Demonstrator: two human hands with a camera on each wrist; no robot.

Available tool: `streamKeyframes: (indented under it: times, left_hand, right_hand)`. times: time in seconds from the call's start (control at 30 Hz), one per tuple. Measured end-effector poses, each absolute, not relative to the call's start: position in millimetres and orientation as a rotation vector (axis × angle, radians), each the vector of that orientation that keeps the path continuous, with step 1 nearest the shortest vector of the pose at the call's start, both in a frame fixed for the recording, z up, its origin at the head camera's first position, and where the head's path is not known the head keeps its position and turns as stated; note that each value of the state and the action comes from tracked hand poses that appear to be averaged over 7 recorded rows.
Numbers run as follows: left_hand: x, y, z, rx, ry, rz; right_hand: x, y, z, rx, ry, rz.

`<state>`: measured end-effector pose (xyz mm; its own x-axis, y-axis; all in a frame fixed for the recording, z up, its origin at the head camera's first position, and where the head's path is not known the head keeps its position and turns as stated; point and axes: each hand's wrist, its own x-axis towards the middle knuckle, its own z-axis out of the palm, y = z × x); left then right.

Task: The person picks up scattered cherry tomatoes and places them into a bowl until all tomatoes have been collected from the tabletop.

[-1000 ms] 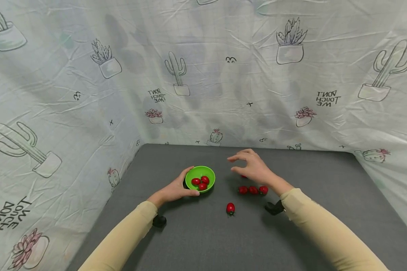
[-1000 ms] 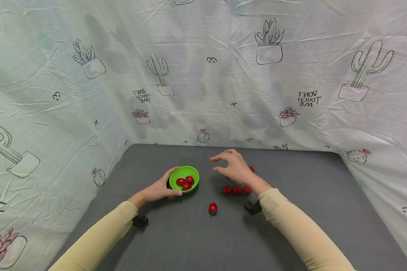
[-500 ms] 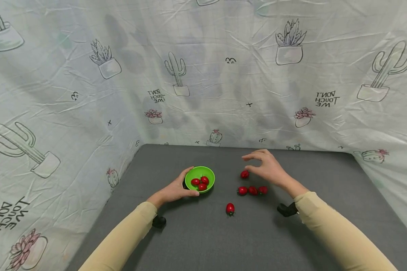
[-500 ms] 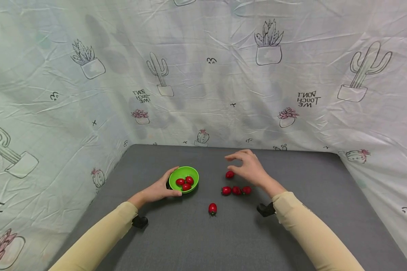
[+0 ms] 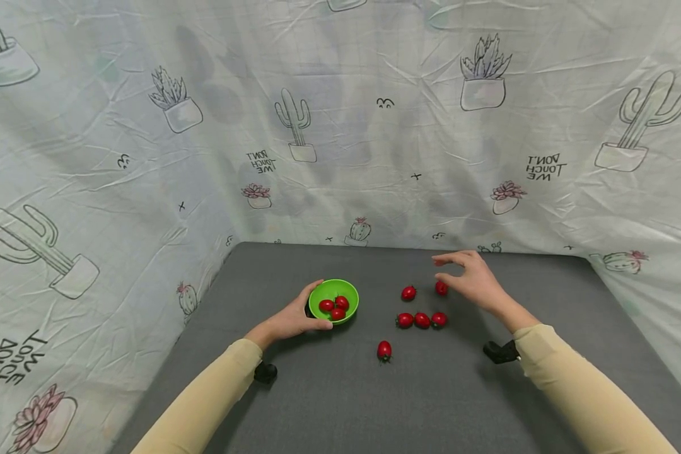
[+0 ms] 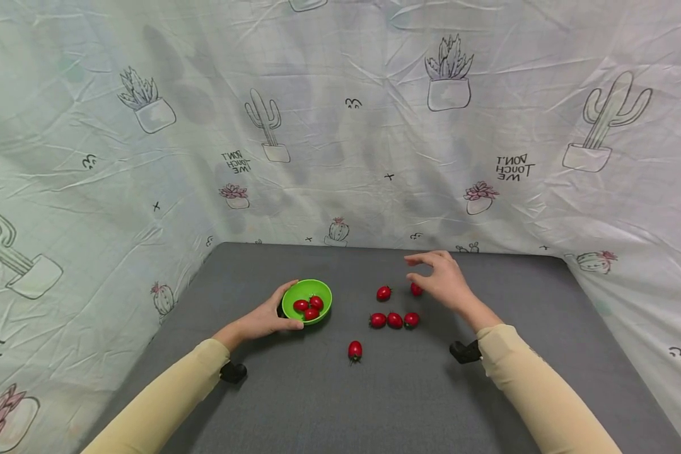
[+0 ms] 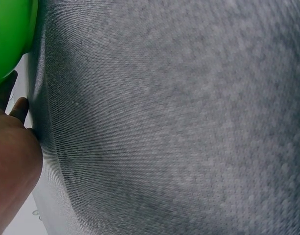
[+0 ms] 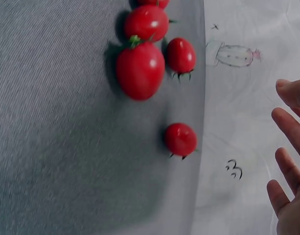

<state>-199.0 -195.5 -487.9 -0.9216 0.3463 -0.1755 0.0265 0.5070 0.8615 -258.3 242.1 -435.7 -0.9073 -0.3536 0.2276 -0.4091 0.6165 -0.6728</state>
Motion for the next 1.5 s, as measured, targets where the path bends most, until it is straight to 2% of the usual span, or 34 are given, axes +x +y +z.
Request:
streamKeyframes:
  times: [0.8,1.5]
  left_hand:
    - [-198.8,-199.8,-490.6,0.336,2.413,1.383]
    - [-197.3,-199.2,-490.0,0.356,2.405,1.389]
  right_hand:
    - [-258.0,260.2,-469.3,0.562,-2.869,1.028]
    - [-254.8,250.6,-486.1,0.456,-2.911,0.972]
